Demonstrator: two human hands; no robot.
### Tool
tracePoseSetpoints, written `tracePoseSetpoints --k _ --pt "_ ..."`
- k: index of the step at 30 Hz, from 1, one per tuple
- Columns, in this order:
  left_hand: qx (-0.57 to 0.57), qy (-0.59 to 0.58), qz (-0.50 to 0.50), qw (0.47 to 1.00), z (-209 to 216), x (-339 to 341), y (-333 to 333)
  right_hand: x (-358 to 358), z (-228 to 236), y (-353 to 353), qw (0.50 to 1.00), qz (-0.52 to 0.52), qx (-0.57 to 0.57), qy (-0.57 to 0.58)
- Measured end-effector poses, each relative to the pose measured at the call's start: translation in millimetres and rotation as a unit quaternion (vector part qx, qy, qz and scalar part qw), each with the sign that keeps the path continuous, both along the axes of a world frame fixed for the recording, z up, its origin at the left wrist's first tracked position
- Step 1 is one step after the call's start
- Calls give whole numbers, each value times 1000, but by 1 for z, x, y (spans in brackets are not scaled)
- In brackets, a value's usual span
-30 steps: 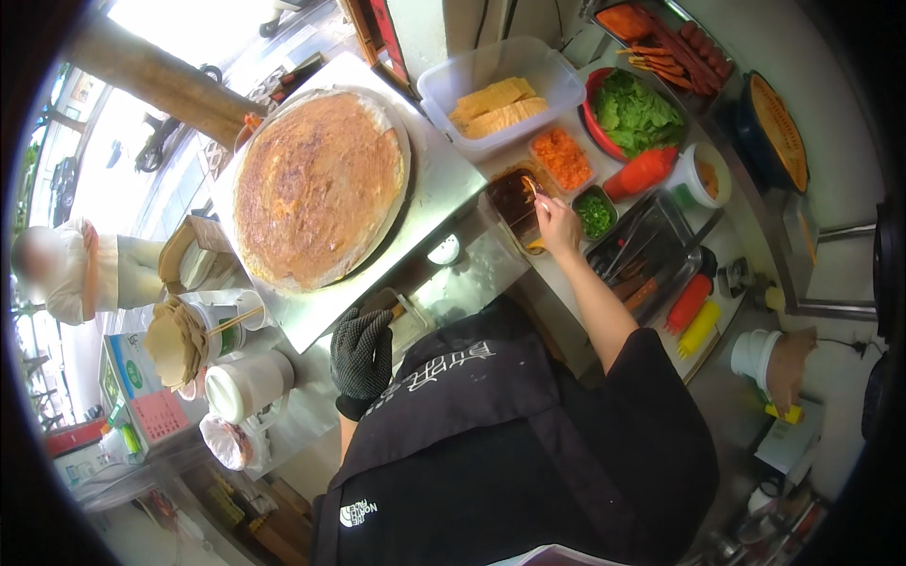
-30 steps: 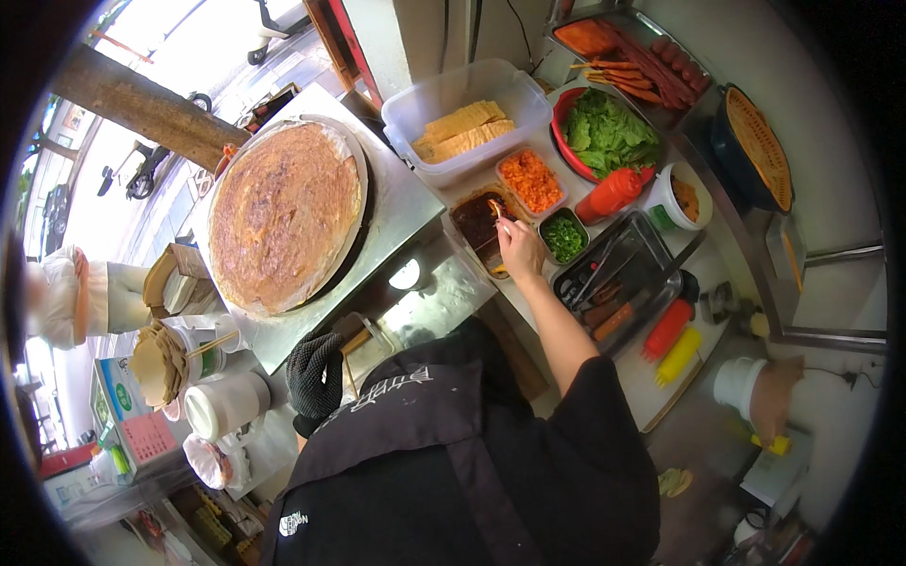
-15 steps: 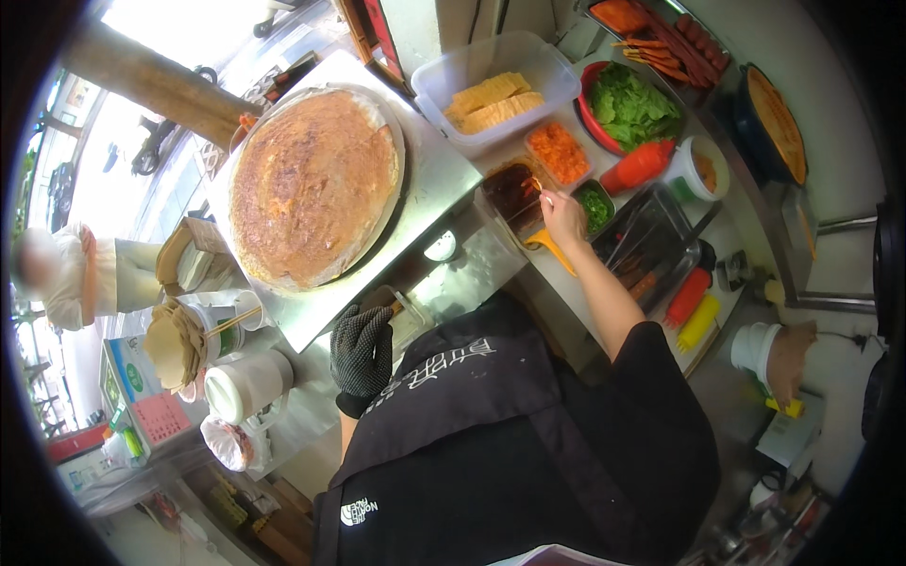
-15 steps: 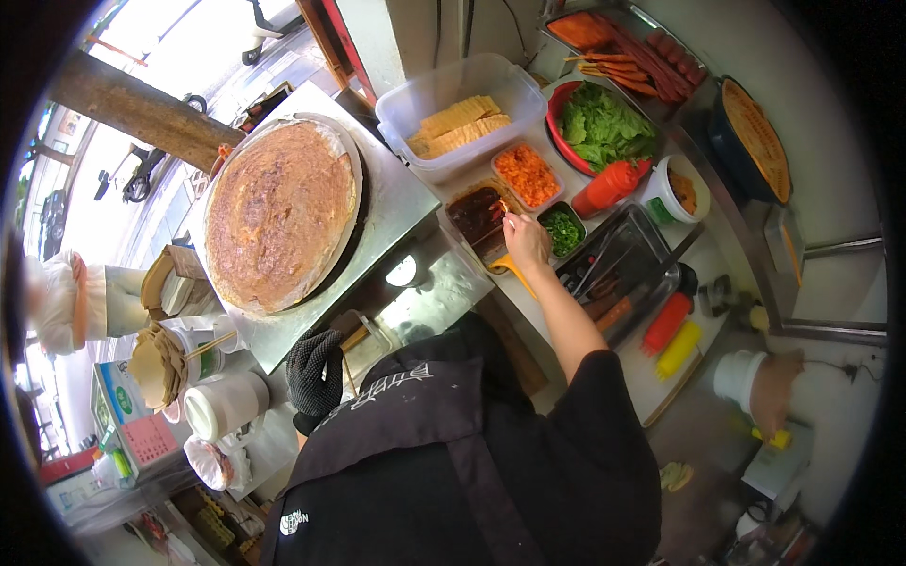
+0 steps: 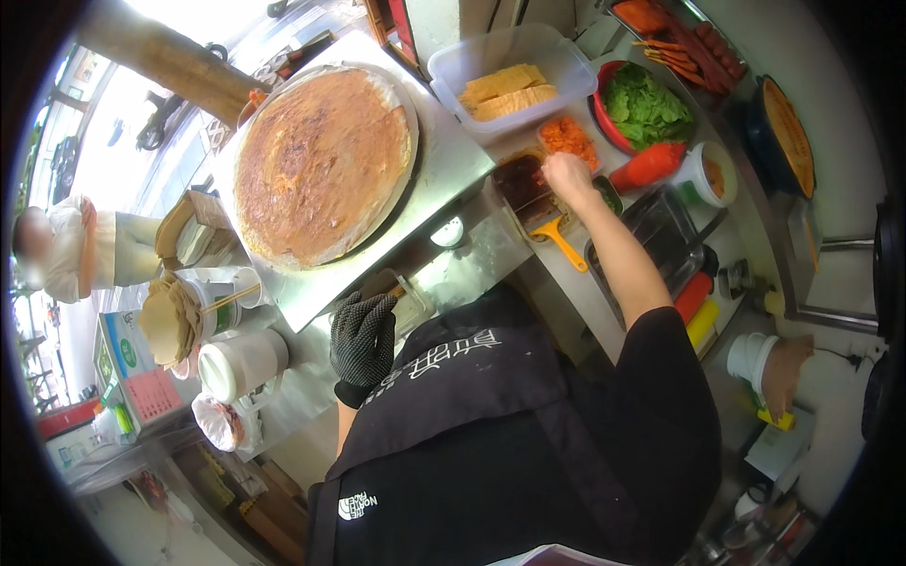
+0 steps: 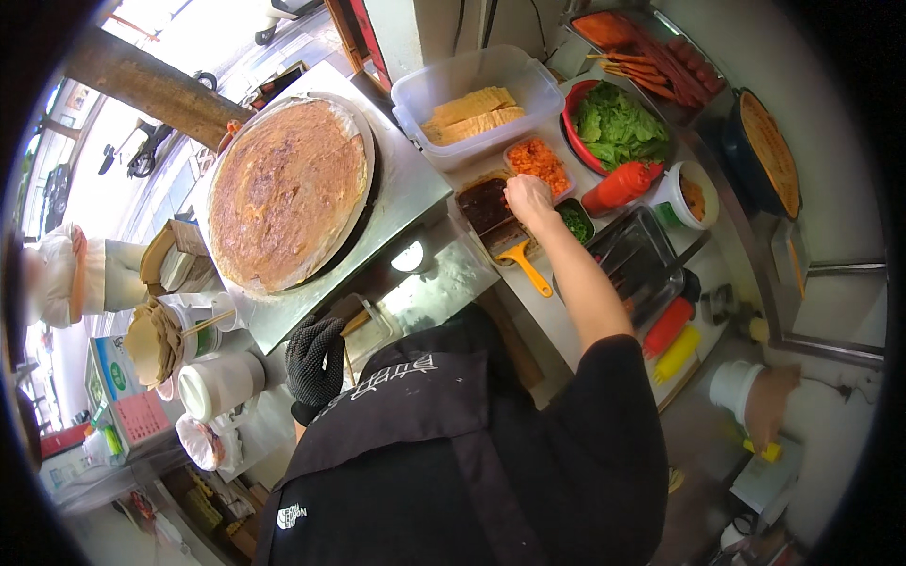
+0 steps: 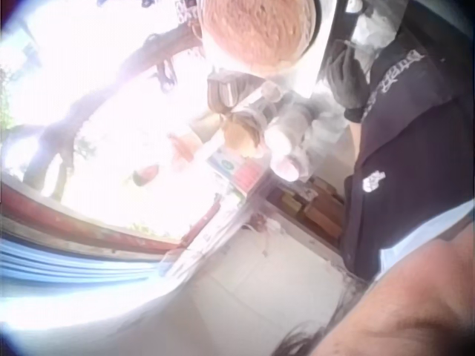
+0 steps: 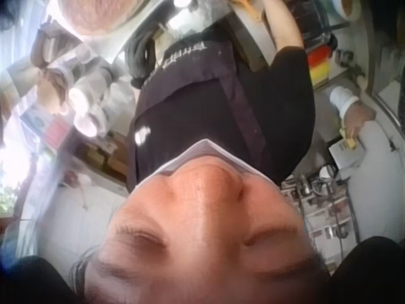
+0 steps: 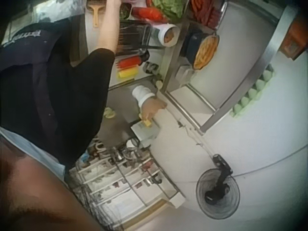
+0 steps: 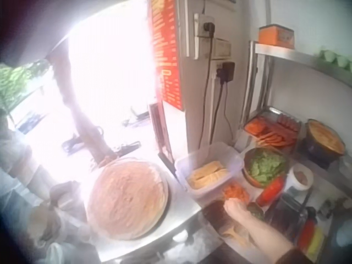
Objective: The person assembles a street food wrap by spreading sauce on a large flatbread, adding shredded vegetables, a fried egg, and lettuce, then rolling it up, cutting it in half, and handing it to a customer.
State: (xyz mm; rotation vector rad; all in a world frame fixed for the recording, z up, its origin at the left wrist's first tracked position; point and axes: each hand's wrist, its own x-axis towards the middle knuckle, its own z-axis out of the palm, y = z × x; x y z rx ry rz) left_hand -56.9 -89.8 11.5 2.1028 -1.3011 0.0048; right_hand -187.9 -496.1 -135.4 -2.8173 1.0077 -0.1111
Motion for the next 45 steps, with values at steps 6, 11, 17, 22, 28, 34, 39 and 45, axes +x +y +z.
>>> tracePoseSetpoints --k 6,11,17,22,28,34,39,45 --pt "0 -12 1 1000 1 -1 3 23 3 22 999 19 33 36" --pt "14 1 24 1000 -2 -2 8 31 -4 38 996 -16 76 -48" --pt "18 -2 17 1000 3 -1 7 3 -8 44 962 -105 149 -202" --pt "6 -3 9 1000 -3 2 5 -19 -5 46 947 -116 136 -267" --pt "14 3 6 1000 -5 4 2 -15 -23 44 972 -99 42 -207" --pt "18 9 -6 1000 -1 7 -3 -1 -41 64 972 11 45 -231" --pt "12 10 13 1000 2 6 -4 -18 -25 76 966 85 82 -229" --pt "-1 11 4 1000 -3 8 -5 -24 -26 60 973 -70 35 -218"
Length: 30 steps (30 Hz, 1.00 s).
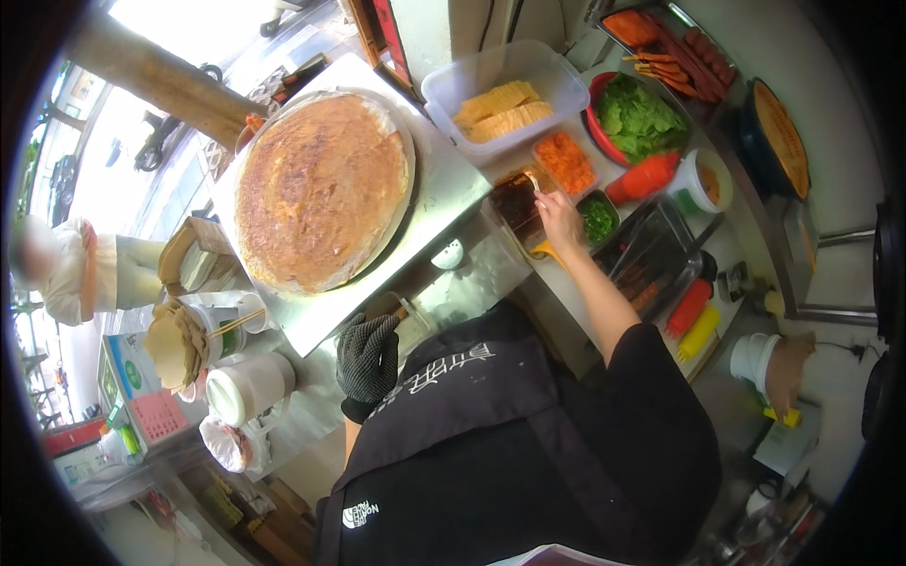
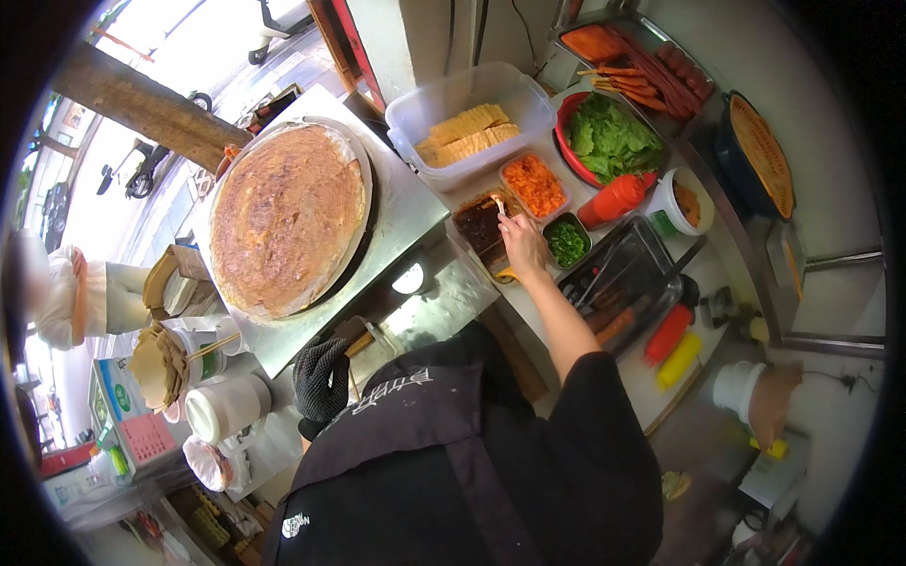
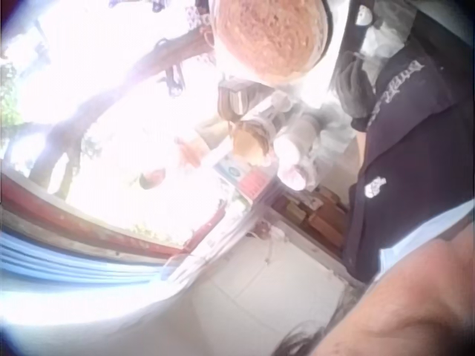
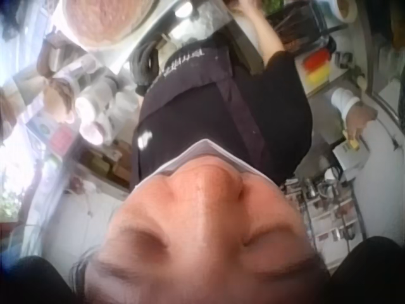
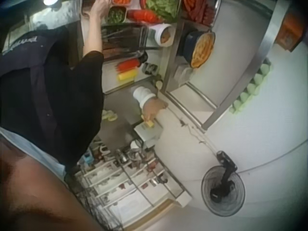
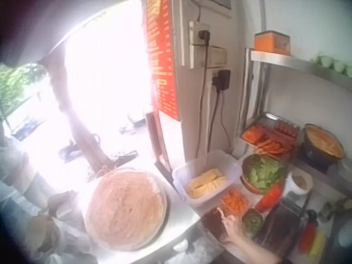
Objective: The person assembles a street food wrap by spreading sauce on a large flatbread, adding shredded vegetables, a fried egg, and lettuce, then rolling it up, cutting it in half, and handing it to a customer.
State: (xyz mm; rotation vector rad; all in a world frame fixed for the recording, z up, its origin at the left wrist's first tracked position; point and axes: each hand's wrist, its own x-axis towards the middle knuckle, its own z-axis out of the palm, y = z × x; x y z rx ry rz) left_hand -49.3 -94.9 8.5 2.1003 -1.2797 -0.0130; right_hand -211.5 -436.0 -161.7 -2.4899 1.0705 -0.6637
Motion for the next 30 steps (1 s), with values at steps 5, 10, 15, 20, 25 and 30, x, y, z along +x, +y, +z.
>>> tracePoseSetpoints --k 5,10,15,20,25,30 --pt "1 14 1 1000 2 0 -3 11 -20 20 1000 20 22 -4" --pt "7 15 4 1000 -4 2 1 5 -2 21 999 -26 1 -34" --pt "14 20 11 1000 -1 2 2 -8 -11 19 999 -32 -19 25" --pt "5 26 7 1000 -4 4 2 -4 -2 46 997 72 -18 0" --pt "0 17 -5 1000 -3 7 3 2 15 36 999 37 -29 -8" --pt "-3 20 -25 999 -2 6 1 11 -21 30 999 39 -11 18"
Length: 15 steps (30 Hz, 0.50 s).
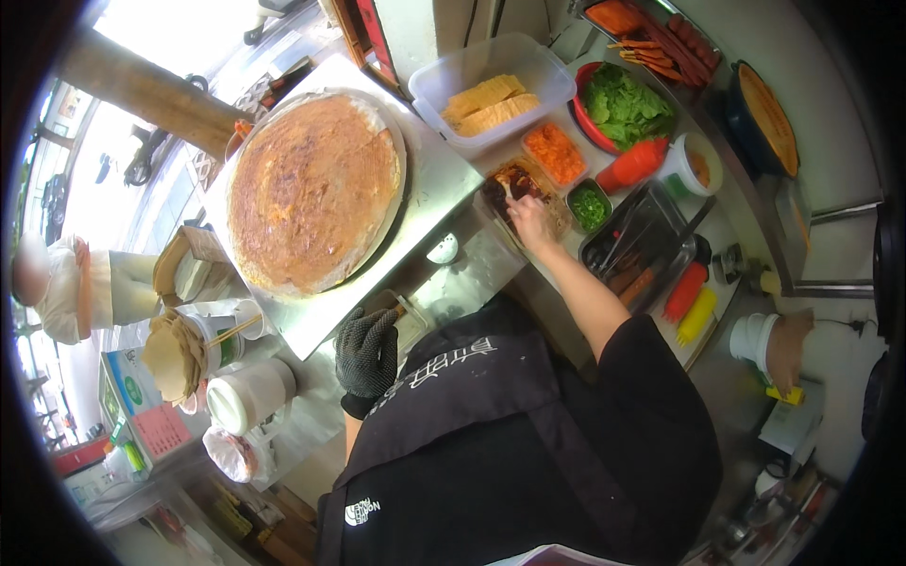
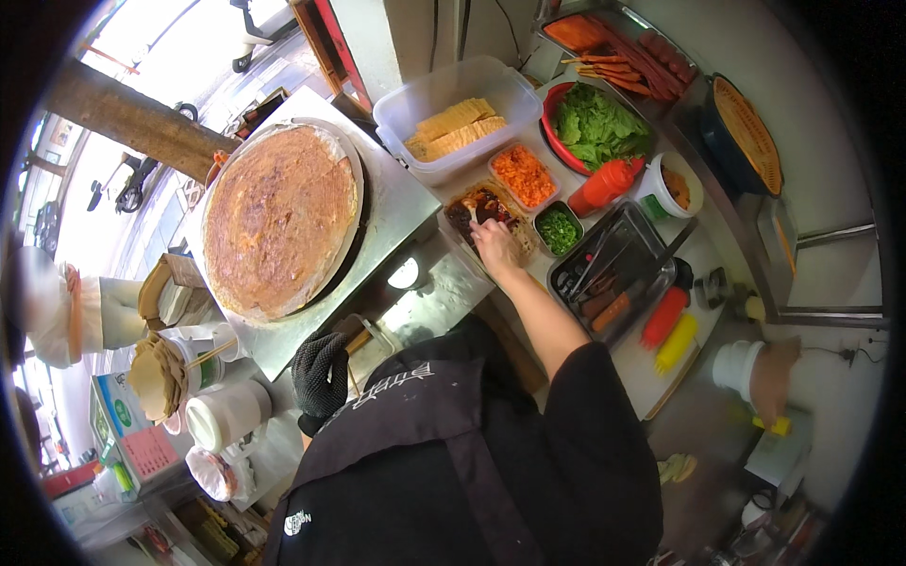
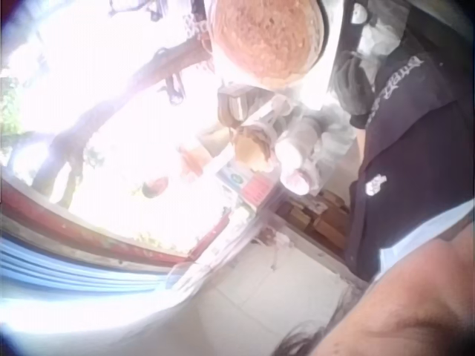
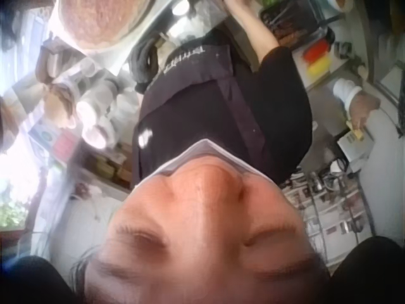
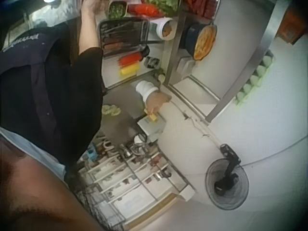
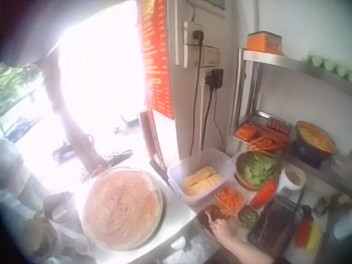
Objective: The person assembles a street food wrap by spreading sauce on a large flatbread, adding shredded vegetables, a fried egg, and lettuce, then rolling it up, cutting it in half, and handing it to a customer.
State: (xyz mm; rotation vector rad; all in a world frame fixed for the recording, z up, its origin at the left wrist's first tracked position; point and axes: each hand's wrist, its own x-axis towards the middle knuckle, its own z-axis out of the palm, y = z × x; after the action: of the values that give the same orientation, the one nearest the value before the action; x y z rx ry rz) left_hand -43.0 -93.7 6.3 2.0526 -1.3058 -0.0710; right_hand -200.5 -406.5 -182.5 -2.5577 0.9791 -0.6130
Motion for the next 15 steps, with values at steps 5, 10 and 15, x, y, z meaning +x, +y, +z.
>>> tracePoseSetpoints --k 5,10,15 --pt "-2 -1 9 1000 -2 1 3 -12 28 22 999 20 25 -10" --pt "1 -7 -6 1000 -8 1 8 -35 25 18 995 -83 42 -45" --pt "3 -7 -3 1000 -6 -2 8 -26 17 19 993 -83 86 -12"
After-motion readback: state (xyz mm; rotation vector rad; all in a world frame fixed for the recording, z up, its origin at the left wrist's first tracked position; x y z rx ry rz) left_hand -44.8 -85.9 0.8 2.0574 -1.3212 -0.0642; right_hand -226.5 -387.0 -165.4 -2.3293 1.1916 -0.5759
